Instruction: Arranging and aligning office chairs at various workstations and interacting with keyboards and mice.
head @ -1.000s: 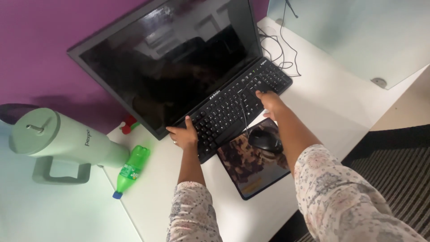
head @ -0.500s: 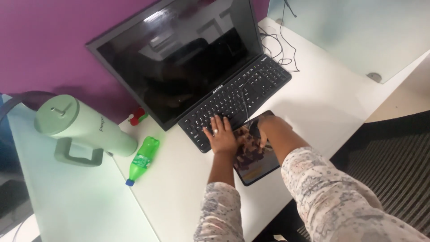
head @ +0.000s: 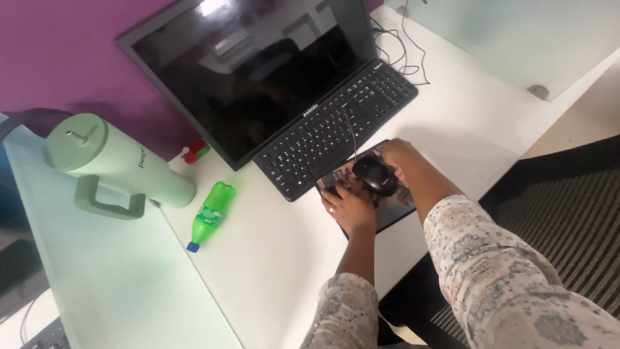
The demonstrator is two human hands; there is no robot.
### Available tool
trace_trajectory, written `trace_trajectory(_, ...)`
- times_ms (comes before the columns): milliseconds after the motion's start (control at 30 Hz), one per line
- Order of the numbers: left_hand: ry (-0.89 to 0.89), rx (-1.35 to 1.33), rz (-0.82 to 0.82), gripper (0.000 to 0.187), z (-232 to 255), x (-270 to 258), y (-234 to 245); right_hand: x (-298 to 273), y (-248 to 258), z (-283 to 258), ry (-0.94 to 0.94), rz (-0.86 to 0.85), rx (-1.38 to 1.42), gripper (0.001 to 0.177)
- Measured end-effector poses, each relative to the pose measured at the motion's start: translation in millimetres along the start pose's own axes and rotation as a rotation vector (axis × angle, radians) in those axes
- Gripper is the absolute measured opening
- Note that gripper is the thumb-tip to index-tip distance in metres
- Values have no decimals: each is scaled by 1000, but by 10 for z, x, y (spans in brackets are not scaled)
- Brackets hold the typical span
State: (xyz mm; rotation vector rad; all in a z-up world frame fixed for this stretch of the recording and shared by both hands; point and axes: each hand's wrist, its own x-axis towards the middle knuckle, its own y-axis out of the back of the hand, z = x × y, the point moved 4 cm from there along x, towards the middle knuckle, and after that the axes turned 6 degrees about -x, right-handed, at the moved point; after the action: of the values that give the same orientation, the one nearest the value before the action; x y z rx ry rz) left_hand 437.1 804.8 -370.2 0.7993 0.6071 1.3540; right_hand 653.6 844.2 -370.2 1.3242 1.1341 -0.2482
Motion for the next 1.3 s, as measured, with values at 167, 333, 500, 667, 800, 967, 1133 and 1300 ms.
trace_trajectory(167,264,-194,5,60,180,193,-94,-227,78,217,136,431,-272,42)
trace_trajectory(333,408,-404,-77,75,422,265,48,-717,228,298,-88,287,-99,56)
trace_trajectory(500,529,-218,-190,67,406,194,60,-649,133,514,-216,516,96,87)
trace_trajectory(667,437,-166,-130,69,449,252,209,-448,116,564,-140,411,49,76)
trace_trajectory(800,430,-90,-168,58,440,236,226,-361,50,593,-118,343,66,66)
trace_trajectory(967,411,-41,-150,55,355,172,114,-517,64,566,-139,487,61,75)
trace_trajectory(1133,406,-81,-217,73,292,-42,100,-608,59,580,-98,360,105,57)
trace_trajectory(1300,314,-61,-266,93,363,-159,-52,-523,200,475,-82,419,-35,33)
